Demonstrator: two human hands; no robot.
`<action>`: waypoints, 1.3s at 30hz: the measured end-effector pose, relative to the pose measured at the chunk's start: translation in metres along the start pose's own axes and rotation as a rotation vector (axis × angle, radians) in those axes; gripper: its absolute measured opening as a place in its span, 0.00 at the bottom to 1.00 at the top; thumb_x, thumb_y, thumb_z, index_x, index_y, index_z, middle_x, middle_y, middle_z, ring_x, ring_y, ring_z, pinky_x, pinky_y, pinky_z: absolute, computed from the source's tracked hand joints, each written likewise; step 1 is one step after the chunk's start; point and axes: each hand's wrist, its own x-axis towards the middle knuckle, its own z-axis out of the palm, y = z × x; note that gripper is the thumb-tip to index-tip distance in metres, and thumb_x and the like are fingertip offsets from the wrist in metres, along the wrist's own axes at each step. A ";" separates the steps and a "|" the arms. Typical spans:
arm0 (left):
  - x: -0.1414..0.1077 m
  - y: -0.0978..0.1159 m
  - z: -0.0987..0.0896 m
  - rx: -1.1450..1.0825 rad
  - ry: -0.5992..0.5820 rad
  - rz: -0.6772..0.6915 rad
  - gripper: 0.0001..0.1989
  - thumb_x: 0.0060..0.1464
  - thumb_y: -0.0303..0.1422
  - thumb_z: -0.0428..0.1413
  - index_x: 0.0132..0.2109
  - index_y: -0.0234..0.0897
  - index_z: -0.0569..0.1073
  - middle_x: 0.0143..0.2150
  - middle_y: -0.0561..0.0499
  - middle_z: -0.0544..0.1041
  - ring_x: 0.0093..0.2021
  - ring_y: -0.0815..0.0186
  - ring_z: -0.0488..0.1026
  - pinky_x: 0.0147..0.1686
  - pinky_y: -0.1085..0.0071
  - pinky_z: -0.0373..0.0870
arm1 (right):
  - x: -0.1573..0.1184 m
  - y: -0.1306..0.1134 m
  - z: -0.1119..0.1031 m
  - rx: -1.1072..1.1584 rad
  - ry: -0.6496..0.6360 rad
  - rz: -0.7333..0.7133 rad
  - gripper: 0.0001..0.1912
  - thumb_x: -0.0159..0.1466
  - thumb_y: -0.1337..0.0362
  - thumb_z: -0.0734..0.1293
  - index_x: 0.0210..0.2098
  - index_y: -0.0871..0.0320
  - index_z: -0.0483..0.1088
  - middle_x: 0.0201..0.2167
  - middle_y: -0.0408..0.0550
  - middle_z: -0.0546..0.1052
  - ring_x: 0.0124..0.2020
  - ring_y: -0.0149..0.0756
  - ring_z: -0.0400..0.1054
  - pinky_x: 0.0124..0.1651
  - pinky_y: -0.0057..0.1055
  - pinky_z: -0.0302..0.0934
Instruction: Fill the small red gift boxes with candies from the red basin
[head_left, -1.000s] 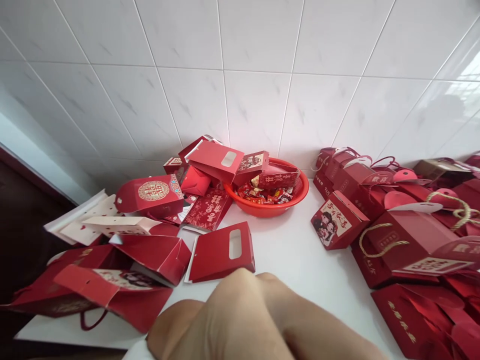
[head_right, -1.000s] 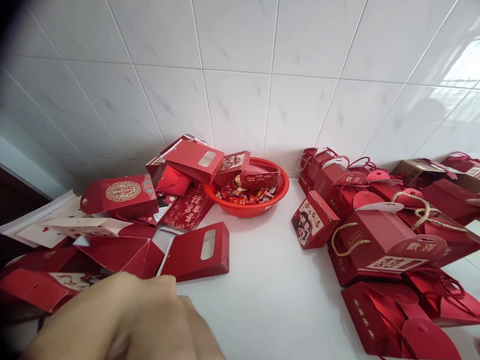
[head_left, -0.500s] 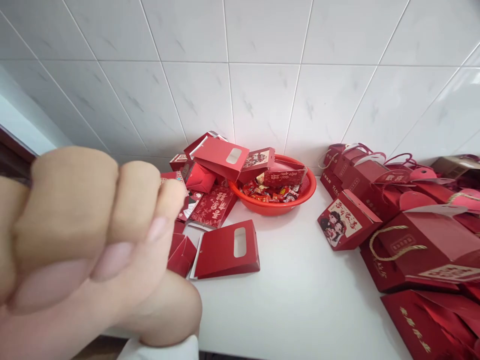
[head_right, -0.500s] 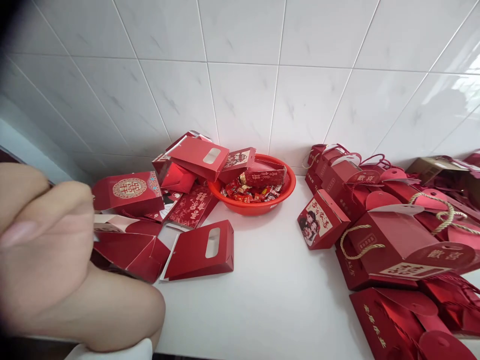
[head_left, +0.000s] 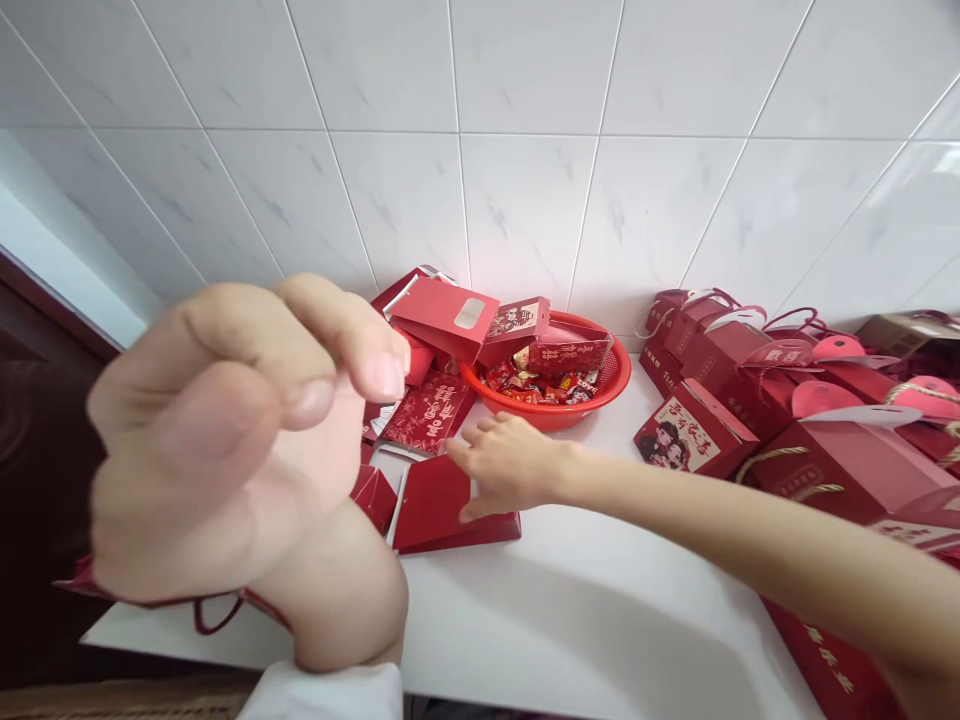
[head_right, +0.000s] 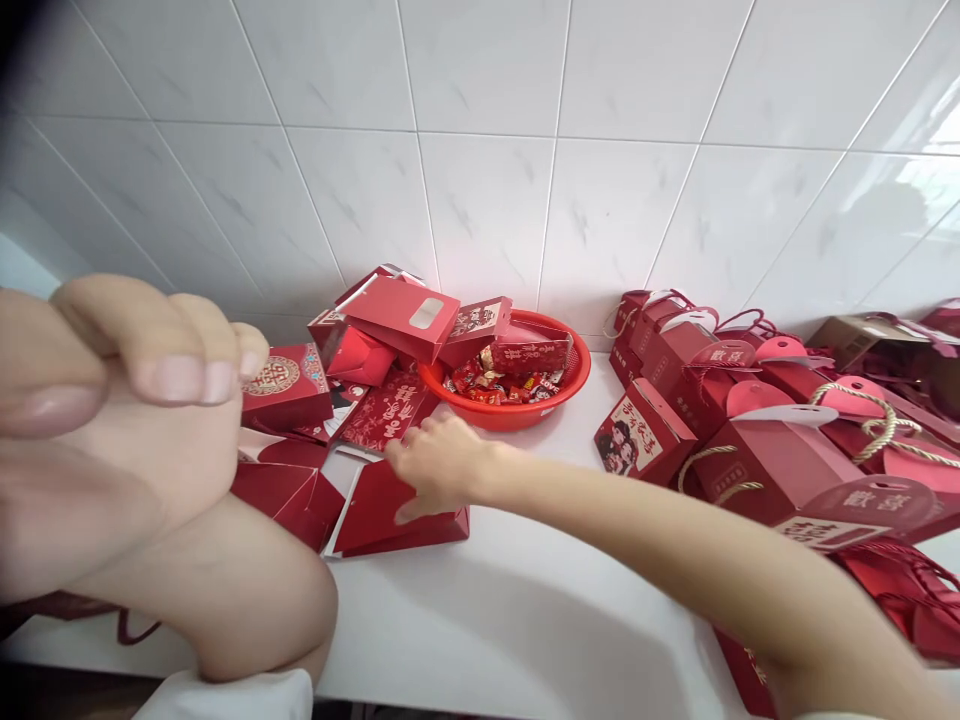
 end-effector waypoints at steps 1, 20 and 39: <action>0.002 0.001 0.006 0.018 -0.010 0.053 0.14 0.55 0.38 0.65 0.25 0.39 0.74 0.23 0.52 0.64 0.28 0.66 0.69 0.31 0.67 0.72 | 0.014 -0.009 0.013 0.002 0.005 -0.002 0.41 0.61 0.44 0.70 0.63 0.67 0.62 0.51 0.66 0.75 0.52 0.56 0.71 0.51 0.47 0.65; 0.012 -0.049 -0.001 0.916 -0.744 -0.755 0.17 0.55 0.47 0.58 0.44 0.39 0.76 0.45 0.48 0.81 0.42 0.58 0.78 0.36 0.69 0.73 | -0.050 -0.028 0.047 0.513 0.590 0.652 0.52 0.56 0.46 0.69 0.71 0.62 0.47 0.51 0.62 0.65 0.51 0.54 0.63 0.53 0.50 0.63; 0.019 -0.098 0.031 0.586 -1.131 -0.753 0.12 0.59 0.41 0.54 0.41 0.38 0.77 0.35 0.53 0.79 0.33 0.65 0.74 0.34 0.73 0.65 | -0.063 0.121 0.026 0.726 0.804 0.806 0.08 0.63 0.66 0.62 0.37 0.58 0.73 0.37 0.50 0.80 0.40 0.39 0.74 0.45 0.32 0.66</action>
